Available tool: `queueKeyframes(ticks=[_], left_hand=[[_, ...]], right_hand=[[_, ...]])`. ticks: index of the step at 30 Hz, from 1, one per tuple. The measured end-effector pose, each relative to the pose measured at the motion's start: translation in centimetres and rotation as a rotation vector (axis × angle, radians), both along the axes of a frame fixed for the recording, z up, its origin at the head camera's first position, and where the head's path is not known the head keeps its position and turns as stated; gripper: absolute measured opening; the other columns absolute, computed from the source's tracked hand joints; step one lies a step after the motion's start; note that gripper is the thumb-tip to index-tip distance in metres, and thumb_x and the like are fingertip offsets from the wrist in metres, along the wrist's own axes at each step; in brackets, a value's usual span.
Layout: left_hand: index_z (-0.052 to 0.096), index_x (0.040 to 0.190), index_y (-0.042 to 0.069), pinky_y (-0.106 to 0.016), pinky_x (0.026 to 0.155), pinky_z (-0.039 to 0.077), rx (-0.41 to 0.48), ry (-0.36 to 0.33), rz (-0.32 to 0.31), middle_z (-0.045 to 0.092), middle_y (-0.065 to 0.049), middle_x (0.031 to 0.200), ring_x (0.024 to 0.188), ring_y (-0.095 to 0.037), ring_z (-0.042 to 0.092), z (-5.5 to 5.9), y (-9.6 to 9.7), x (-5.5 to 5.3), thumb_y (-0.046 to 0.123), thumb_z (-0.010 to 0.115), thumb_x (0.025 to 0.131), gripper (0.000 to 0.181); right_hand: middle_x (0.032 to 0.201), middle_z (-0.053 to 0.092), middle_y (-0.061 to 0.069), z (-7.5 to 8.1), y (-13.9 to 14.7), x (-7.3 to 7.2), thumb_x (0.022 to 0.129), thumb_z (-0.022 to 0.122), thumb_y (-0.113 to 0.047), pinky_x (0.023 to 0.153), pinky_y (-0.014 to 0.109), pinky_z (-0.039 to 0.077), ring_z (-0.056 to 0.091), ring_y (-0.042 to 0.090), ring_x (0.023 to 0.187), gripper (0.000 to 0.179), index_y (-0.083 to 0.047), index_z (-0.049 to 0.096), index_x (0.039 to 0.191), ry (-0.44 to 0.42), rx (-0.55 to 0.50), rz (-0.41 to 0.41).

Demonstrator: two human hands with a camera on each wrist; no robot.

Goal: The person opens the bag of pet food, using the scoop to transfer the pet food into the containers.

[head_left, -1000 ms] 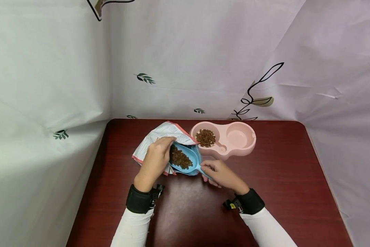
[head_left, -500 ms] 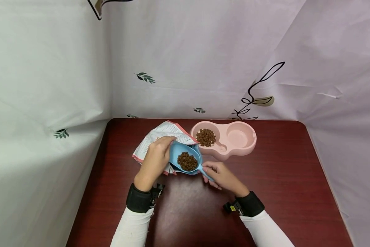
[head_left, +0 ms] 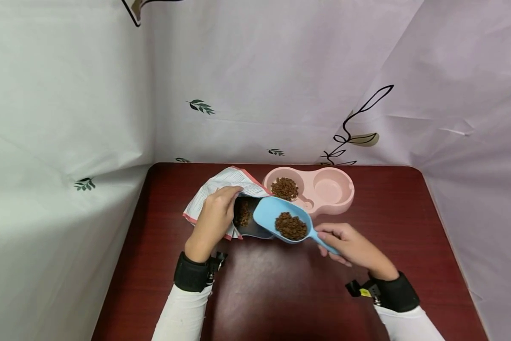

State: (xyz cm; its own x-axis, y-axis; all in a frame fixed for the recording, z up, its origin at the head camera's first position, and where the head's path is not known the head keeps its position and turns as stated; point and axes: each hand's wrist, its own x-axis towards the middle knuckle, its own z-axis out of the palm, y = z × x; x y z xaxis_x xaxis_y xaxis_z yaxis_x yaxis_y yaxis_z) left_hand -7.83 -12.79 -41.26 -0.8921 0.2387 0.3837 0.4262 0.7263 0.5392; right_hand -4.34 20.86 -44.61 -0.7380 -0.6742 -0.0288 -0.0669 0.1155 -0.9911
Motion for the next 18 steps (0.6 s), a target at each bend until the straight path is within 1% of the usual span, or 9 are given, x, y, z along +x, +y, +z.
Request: queueKeyframes(ticks=[3,6,8,10,13,15,18], left_hand=[[0.07,0.111,0.001,-0.042,0.085,0.057,0.002,0.006,0.0,0.071,-0.014,0.109,0.104,-0.024,0.065,0.0,0.0,-0.1,0.003,0.054,0.098,0.021],[0.07,0.111,0.0,-0.043,0.085,0.057,0.005,0.011,-0.004,0.071,-0.015,0.109,0.103,-0.025,0.065,-0.1,-0.1,-0.1,0.004,0.054,0.098,0.021],[0.07,0.111,0.0,-0.042,0.085,0.057,0.005,0.014,-0.007,0.071,-0.015,0.108,0.103,-0.025,0.065,-0.1,-0.2,-0.1,0.003,0.054,0.098,0.02],[0.069,0.111,0.0,-0.042,0.085,0.056,0.005,0.014,-0.008,0.071,-0.015,0.108,0.103,-0.025,0.065,-0.1,-0.2,-0.1,0.003,0.053,0.098,0.02],[0.069,0.111,0.001,-0.042,0.086,0.056,0.003,0.013,-0.007,0.071,-0.015,0.107,0.103,-0.025,0.065,-0.1,-0.2,-0.1,0.004,0.053,0.099,0.021],[0.069,0.111,0.001,-0.042,0.085,0.056,0.004,0.009,-0.009,0.071,-0.015,0.107,0.102,-0.025,0.065,-0.2,-0.2,-0.1,0.004,0.053,0.099,0.021],[0.069,0.111,0.001,-0.042,0.085,0.056,0.004,0.001,-0.011,0.071,-0.014,0.107,0.102,-0.024,0.065,-0.2,-0.2,-0.1,0.004,0.053,0.099,0.021]], right_hand=[[0.069,0.057,0.016,0.5,2.3,0.1,0.105,0.037,-0.001,0.023,0.024,0.035,0.037,0.021,0.034,0.023,0.0,0.06,0.107,0.009,-0.007,-0.018],[0.07,0.057,0.015,0.9,4.3,-0.1,0.105,0.035,0.0,0.023,0.027,0.035,0.038,0.021,0.034,0.024,0.003,0.058,0.11,0.009,0.009,-0.063],[0.071,0.058,0.015,1.1,5.5,-0.4,0.106,0.035,-0.003,0.023,0.028,0.035,0.04,0.019,0.035,0.025,0.003,0.059,0.112,0.014,0.053,-0.104],[0.071,0.059,0.014,1.2,6.5,-0.8,0.106,0.036,-0.008,0.024,0.029,0.036,0.042,0.017,0.036,0.026,0.0,0.061,0.113,0.023,0.121,-0.149],[0.072,0.059,0.016,1.4,7.8,-1.7,0.107,0.037,-0.014,0.026,0.03,0.038,0.044,0.016,0.037,0.028,-0.003,0.062,0.114,0.031,0.214,-0.186],[0.071,0.058,0.015,1.5,8.6,-2.3,0.107,0.038,-0.017,0.026,0.031,0.038,0.043,0.016,0.037,0.028,-0.004,0.062,0.112,0.032,0.264,-0.204],[0.07,0.058,0.014,1.7,9.5,-3.3,0.107,0.038,-0.018,0.026,0.033,0.038,0.043,0.016,0.037,0.029,0.0,0.061,0.11,0.027,0.315,-0.2]])
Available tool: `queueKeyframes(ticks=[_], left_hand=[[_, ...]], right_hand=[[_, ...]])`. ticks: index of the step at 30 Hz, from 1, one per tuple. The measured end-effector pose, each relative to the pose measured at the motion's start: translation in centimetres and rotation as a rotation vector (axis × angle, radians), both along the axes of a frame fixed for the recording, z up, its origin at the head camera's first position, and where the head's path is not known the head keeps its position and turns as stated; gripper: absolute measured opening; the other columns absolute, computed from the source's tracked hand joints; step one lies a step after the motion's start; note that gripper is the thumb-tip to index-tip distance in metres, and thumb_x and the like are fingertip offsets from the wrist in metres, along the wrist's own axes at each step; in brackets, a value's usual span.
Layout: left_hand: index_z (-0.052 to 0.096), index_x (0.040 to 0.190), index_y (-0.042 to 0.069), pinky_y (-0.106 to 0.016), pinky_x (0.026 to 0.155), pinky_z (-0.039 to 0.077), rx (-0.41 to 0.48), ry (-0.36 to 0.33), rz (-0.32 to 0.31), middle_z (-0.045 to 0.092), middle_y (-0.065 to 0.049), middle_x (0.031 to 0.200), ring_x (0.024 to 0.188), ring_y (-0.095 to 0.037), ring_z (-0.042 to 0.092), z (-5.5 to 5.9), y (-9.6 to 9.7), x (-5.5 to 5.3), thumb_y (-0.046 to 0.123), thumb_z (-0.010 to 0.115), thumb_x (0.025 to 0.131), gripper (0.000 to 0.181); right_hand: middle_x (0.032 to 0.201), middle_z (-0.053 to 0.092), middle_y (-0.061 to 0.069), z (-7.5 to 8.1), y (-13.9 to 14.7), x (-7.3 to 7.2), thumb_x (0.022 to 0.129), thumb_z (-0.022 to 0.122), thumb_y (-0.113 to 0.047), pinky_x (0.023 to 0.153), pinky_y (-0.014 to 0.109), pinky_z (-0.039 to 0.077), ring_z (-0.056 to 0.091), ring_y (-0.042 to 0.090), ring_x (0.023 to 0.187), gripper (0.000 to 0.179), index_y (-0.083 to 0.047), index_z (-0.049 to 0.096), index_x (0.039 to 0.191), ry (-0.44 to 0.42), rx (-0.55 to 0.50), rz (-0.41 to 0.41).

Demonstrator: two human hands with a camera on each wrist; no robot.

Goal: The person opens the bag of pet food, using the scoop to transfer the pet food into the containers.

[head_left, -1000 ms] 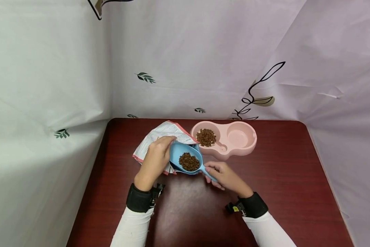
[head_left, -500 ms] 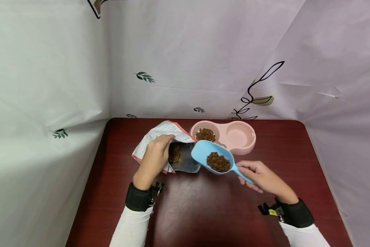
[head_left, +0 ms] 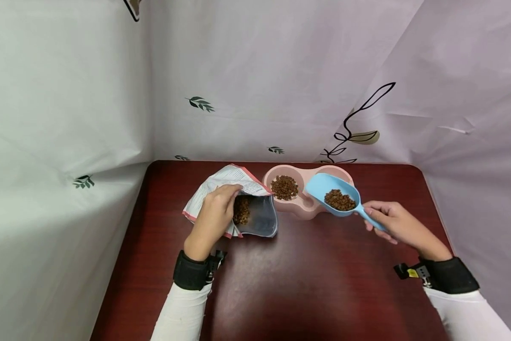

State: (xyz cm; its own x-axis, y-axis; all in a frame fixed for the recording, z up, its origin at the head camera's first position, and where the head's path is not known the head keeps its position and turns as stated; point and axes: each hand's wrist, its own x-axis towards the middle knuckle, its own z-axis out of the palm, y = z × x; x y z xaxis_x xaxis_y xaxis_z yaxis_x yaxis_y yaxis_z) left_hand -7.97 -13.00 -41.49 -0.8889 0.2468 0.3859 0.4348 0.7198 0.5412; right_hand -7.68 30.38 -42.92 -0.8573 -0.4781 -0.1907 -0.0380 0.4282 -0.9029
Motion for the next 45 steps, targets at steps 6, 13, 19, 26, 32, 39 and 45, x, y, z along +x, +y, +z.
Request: queueKeyframes(ticks=[6,13,19,26,32,39,45], left_hand=[[0.069,0.111,0.001,-0.042,0.085,0.056,0.006,-0.005,-0.002,0.071,-0.015,0.108,0.103,-0.025,0.065,0.0,0.1,0.0,0.005,0.053,0.099,0.021],[0.07,0.111,0.001,-0.042,0.085,0.056,0.005,-0.004,0.007,0.071,-0.015,0.108,0.102,-0.025,0.065,-0.1,0.0,0.0,0.004,0.053,0.099,0.021],[0.069,0.112,0.0,-0.043,0.085,0.056,0.01,-0.003,0.007,0.071,-0.015,0.108,0.103,-0.025,0.065,-0.2,-0.1,-0.1,0.004,0.053,0.099,0.021],[0.07,0.112,0.002,-0.043,0.088,0.055,0.001,-0.006,0.013,0.071,-0.014,0.11,0.105,-0.024,0.065,-0.2,-0.2,-0.1,0.005,0.053,0.099,0.021],[0.069,0.112,0.002,-0.043,0.088,0.055,0.002,-0.013,0.014,0.071,-0.014,0.11,0.105,-0.024,0.064,-0.2,-0.3,-0.1,0.005,0.052,0.099,0.022],[0.069,0.113,0.002,-0.043,0.088,0.055,0.003,-0.008,0.017,0.071,-0.014,0.109,0.105,-0.023,0.064,-0.2,-0.3,-0.1,0.005,0.053,0.099,0.022],[0.07,0.112,0.002,-0.042,0.088,0.056,0.007,-0.004,0.023,0.071,-0.013,0.109,0.104,-0.023,0.065,-0.2,-0.3,-0.1,0.005,0.054,0.098,0.021]], right_hand=[[0.068,0.059,0.007,1.1,1.3,-2.2,0.106,0.04,-0.024,0.029,0.035,0.04,0.042,0.014,0.038,0.033,0.003,0.06,0.105,-0.044,0.156,-0.009],[0.068,0.059,0.01,1.8,1.7,-4.7,0.106,0.04,-0.026,0.032,0.03,0.042,0.042,0.011,0.039,0.036,0.002,0.062,0.103,-0.107,0.324,0.015],[0.065,0.058,0.007,1.8,1.5,-6.3,0.105,0.043,-0.022,0.034,0.03,0.043,0.043,0.012,0.038,0.032,0.0,0.064,0.094,-0.109,0.416,0.046],[0.058,0.055,0.004,1.7,1.1,-7.5,0.104,0.042,-0.022,0.036,0.029,0.043,0.044,0.013,0.038,0.035,-0.003,0.064,0.084,-0.088,0.499,0.062],[0.061,0.06,0.005,2.0,0.7,-8.2,0.103,0.043,-0.019,0.037,0.032,0.045,0.048,0.016,0.039,0.03,-0.005,0.065,0.087,-0.023,0.592,0.098],[0.059,0.057,0.002,2.5,-0.5,-8.2,0.096,0.051,-0.01,0.045,0.031,0.043,0.048,0.015,0.048,0.02,-0.003,0.066,0.083,0.183,0.732,0.17],[0.057,0.043,0.001,2.7,-1.6,-7.6,0.092,0.052,-0.006,0.048,0.03,0.036,0.041,0.015,0.051,0.028,-0.008,0.052,0.064,0.33,0.836,0.164]])
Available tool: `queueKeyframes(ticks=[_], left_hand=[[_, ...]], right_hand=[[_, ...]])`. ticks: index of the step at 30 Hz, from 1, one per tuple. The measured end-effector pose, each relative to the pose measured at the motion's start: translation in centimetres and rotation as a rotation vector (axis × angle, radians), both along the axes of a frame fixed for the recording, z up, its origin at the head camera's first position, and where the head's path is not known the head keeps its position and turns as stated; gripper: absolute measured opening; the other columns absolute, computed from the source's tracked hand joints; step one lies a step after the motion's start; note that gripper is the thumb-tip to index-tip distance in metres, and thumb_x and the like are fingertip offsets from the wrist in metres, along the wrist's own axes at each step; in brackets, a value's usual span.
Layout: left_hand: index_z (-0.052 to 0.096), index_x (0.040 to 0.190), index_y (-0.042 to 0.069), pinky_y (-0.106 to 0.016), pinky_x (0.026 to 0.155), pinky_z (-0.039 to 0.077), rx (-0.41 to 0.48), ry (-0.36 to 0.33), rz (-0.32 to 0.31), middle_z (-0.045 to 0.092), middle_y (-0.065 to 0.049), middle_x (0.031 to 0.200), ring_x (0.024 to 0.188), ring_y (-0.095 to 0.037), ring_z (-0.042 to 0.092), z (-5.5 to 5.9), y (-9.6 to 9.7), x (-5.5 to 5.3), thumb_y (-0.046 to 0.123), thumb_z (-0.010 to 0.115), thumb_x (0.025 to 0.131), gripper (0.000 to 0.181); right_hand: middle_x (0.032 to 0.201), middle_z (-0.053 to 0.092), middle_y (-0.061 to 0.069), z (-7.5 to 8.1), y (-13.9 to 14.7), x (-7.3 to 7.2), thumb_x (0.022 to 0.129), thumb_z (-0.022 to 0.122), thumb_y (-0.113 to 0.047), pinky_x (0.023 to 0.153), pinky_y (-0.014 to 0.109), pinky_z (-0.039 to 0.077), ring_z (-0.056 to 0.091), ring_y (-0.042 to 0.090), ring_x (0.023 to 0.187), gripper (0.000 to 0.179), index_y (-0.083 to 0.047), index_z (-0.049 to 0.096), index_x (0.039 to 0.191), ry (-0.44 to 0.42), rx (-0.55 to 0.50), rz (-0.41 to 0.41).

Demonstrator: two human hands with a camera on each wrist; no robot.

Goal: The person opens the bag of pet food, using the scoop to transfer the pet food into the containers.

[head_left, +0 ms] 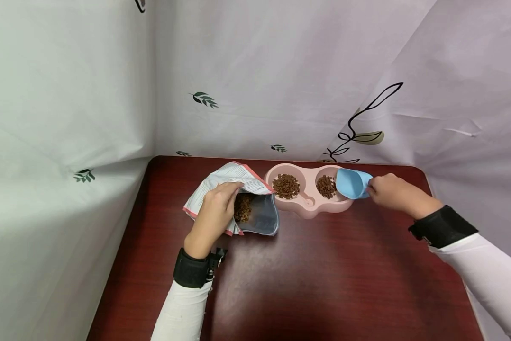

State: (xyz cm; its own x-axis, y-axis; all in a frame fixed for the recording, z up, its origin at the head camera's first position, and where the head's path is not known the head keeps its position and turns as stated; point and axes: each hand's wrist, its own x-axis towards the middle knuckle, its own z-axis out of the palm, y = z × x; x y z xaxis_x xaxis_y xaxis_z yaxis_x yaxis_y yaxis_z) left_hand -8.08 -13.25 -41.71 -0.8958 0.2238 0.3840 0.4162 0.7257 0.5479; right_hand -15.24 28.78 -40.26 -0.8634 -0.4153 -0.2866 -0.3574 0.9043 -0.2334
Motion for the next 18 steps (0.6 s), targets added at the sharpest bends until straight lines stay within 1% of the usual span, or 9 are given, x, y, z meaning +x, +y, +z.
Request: queueKeyframes(ticks=[5,9,12,15,18], left_hand=[[0.07,0.112,0.001,-0.042,0.088,0.055,0.0,0.004,-0.003,0.072,-0.014,0.108,0.104,-0.023,0.065,0.1,0.0,0.0,0.005,0.054,0.098,0.021],[0.07,0.111,0.002,-0.043,0.088,0.056,0.0,0.006,-0.001,0.072,-0.014,0.108,0.104,-0.023,0.065,0.1,0.0,0.0,0.005,0.054,0.098,0.021],[0.07,0.111,0.001,-0.043,0.088,0.055,0.001,0.005,-0.001,0.072,-0.014,0.108,0.104,-0.024,0.065,0.1,0.0,0.0,0.005,0.054,0.098,0.021],[0.07,0.111,0.001,-0.043,0.088,0.055,0.003,0.007,-0.001,0.072,-0.014,0.108,0.104,-0.024,0.065,0.1,0.0,0.0,0.006,0.055,0.098,0.021],[0.07,0.111,0.001,-0.043,0.088,0.055,0.003,0.007,-0.003,0.072,-0.014,0.108,0.104,-0.023,0.065,0.1,0.0,0.0,0.005,0.055,0.098,0.021]], right_hand=[[0.058,0.045,0.003,0.0,0.2,0.4,0.093,0.051,-0.006,0.046,0.031,0.037,0.042,0.016,0.05,0.025,-0.005,0.055,0.069,0.021,-0.008,-0.022],[0.06,0.05,0.002,0.0,0.9,0.2,0.094,0.052,-0.008,0.052,0.034,0.04,0.046,0.017,0.056,0.021,-0.003,0.061,0.077,0.031,-0.035,-0.03],[0.062,0.057,0.0,0.1,1.8,0.3,0.097,0.052,-0.012,0.053,0.034,0.042,0.05,0.016,0.056,0.02,-0.001,0.065,0.087,0.003,-0.081,-0.069],[0.062,0.062,-0.001,0.2,2.9,0.7,0.101,0.049,-0.019,0.048,0.033,0.042,0.051,0.016,0.049,0.026,-0.002,0.066,0.093,-0.032,-0.146,-0.13],[0.059,0.06,0.004,-0.1,4.2,1.3,0.104,0.045,-0.027,0.042,0.033,0.041,0.049,0.017,0.043,0.033,-0.003,0.065,0.091,-0.063,-0.241,-0.207]])
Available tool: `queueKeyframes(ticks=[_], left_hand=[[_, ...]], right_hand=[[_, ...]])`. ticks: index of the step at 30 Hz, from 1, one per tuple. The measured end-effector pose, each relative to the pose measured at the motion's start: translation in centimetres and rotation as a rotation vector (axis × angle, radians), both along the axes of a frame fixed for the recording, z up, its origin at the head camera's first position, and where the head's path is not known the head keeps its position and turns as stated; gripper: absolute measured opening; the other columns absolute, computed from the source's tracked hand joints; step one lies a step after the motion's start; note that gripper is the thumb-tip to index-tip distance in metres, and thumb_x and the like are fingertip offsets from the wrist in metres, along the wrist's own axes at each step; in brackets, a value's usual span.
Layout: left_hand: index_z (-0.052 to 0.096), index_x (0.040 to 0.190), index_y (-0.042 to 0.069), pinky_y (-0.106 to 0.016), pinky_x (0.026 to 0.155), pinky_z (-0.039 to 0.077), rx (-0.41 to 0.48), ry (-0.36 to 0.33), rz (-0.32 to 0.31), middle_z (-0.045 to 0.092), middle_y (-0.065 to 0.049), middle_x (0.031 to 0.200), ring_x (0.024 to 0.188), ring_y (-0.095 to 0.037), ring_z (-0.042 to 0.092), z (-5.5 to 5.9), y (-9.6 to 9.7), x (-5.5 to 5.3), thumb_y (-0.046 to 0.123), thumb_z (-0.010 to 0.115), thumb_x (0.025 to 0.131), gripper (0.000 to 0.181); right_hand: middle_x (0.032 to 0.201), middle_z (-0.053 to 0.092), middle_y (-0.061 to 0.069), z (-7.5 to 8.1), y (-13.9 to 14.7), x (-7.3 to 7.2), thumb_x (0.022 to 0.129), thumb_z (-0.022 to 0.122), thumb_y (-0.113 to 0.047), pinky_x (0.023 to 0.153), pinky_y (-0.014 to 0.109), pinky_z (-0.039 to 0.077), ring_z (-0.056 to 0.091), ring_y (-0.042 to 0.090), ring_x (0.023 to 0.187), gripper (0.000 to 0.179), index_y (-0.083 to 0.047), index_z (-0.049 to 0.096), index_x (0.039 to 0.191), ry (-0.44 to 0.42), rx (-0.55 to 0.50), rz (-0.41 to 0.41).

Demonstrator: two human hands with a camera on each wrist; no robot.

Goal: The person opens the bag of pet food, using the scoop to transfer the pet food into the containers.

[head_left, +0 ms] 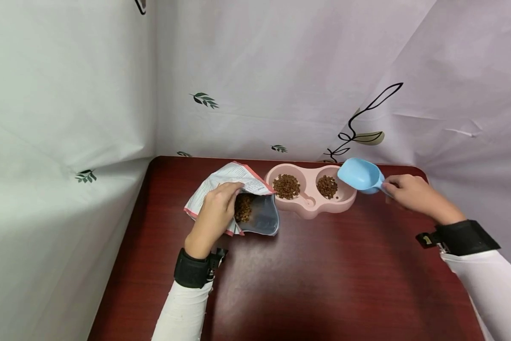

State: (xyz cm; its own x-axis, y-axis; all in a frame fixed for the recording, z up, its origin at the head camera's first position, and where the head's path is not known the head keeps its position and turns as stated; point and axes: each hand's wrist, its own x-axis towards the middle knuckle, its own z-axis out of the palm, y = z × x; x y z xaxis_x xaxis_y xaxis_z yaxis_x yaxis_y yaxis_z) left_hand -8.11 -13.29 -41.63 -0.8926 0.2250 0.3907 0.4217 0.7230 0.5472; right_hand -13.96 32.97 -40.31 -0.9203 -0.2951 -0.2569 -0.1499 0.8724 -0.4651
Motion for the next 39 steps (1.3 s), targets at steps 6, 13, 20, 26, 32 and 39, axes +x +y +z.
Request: queueKeyframes(ticks=[6,13,20,26,32,39], left_hand=[[0.07,0.111,0.002,-0.043,0.087,0.056,-0.004,0.002,-0.002,0.072,-0.014,0.108,0.104,-0.023,0.065,0.0,-0.2,0.0,0.005,0.054,0.098,0.021],[0.07,0.112,0.001,-0.042,0.087,0.056,-0.009,-0.009,-0.007,0.072,-0.014,0.109,0.104,-0.024,0.065,0.1,-0.3,0.0,0.004,0.053,0.099,0.021],[0.07,0.112,0.001,-0.043,0.087,0.056,-0.013,-0.025,-0.003,0.072,-0.014,0.109,0.103,-0.024,0.065,0.1,-0.4,0.0,0.005,0.054,0.099,0.021],[0.07,0.112,0.002,-0.044,0.087,0.056,-0.017,-0.026,-0.005,0.071,-0.014,0.109,0.104,-0.025,0.065,0.0,-0.5,-0.1,0.006,0.054,0.099,0.021],[0.07,0.112,0.002,-0.045,0.087,0.055,-0.018,-0.041,-0.015,0.071,-0.014,0.109,0.104,-0.025,0.065,0.0,-0.4,-0.1,0.006,0.054,0.099,0.021],[0.07,0.111,0.002,-0.044,0.088,0.055,-0.019,-0.038,-0.019,0.072,-0.014,0.109,0.104,-0.025,0.065,0.1,-0.2,0.0,0.005,0.054,0.098,0.021]], right_hand=[[0.063,0.059,0.014,-2.3,2.1,1.5,0.105,0.038,-0.04,0.037,0.035,0.045,0.049,0.021,0.042,0.044,-0.003,0.061,0.094,-0.023,-0.177,-0.17],[0.073,0.062,0.004,-6.1,2.5,3.4,0.105,0.034,-0.041,0.038,0.034,0.047,0.051,0.018,0.047,0.048,0.002,0.053,0.116,-0.022,-0.397,-0.364],[0.068,0.063,-0.004,-11.3,1.5,4.8,0.105,0.041,-0.027,0.035,0.023,0.045,0.052,0.009,0.045,0.031,-0.001,0.058,0.105,0.028,-0.839,-0.637],[0.063,0.062,-0.003,-15.4,-0.3,4.9,0.105,0.04,-0.019,0.03,0.02,0.044,0.052,0.008,0.04,0.029,0.003,0.06,0.104,0.108,-1.096,-0.817],[0.065,0.061,0.0,-17.5,-1.7,5.4,0.106,0.037,-0.019,0.033,0.021,0.047,0.054,0.01,0.041,0.036,0.013,0.052,0.115,0.131,-1.138,-0.876],[0.066,0.061,0.001,-18.5,-2.3,6.0,0.107,0.035,-0.02,0.034,0.02,0.048,0.054,0.01,0.042,0.035,0.011,0.05,0.115,0.117,-1.1,-0.889]])
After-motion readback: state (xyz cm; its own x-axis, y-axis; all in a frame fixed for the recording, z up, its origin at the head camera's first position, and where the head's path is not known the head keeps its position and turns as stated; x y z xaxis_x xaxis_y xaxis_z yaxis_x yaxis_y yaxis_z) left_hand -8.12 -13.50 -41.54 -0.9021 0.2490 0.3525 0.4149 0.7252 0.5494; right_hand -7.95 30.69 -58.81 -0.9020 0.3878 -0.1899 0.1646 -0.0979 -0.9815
